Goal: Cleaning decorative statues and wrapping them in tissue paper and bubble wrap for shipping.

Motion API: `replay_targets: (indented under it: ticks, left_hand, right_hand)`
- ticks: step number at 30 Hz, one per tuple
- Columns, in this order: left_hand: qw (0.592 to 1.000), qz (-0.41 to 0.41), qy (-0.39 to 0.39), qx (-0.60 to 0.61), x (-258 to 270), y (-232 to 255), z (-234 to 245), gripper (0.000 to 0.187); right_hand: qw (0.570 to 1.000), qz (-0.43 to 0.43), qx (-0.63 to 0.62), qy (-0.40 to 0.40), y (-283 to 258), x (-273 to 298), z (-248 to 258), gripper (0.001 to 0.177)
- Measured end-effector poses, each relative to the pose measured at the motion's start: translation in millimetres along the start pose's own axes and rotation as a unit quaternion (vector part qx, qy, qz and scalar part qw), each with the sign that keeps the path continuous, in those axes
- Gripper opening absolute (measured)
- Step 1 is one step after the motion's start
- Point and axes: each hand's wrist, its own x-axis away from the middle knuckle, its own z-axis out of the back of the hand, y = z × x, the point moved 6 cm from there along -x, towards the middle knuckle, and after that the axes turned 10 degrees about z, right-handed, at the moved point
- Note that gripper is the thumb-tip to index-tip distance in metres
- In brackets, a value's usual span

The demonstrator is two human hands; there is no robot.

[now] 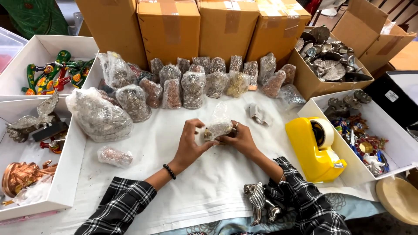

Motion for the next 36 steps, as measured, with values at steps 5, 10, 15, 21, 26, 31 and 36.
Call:
replay_targets:
  ticks: [5,10,15,21,26,31,36]
  left_hand:
    - [0.992,0.068,-0.087,0.063,-4.3,-20.1,-24.7,0.087]
    - [0.934,0.267,-0.108,0.21,7.2,-51.6,-53.4,0.057]
    - [0.976,0.131,-0.06,0.161,12.4,-58.4,-58.6,0.049]
    - [0.998,-0.016,-0.06,-0.032,22.1,-52.1,-63.3,0.032]
    - [0.994,-0.04,-0.093,-0.039,15.6,-24.7,-54.8,0.02]
    - [0.996,-0.023,-0.085,-0.008,15.9,-27.8,-47.2,0.022]
    - [0.992,0.058,-0.11,0.006,7.8,-17.0,-43.1,0.029]
  right_hand:
    - [0.999,0.011,0.05,0.019,-17.6,-2.2,-6.4,0.04]
    - [0.992,-0.042,0.111,0.035,-15.5,-2.6,-3.6,0.039]
    - [0.998,-0.046,-0.047,-0.02,20.2,-10.4,12.2,0.039]
    - [0.937,0.127,0.323,0.046,-81.7,17.5,46.2,0.046]
    - [0.9,0.111,0.406,0.117,-199.3,100.6,125.4,0.031]
    - [0.811,0.056,0.398,0.426,-206.1,195.8,194.7,0.022]
    - [0.757,0.03,0.533,0.377,-169.8,229.5,218.9,0.027]
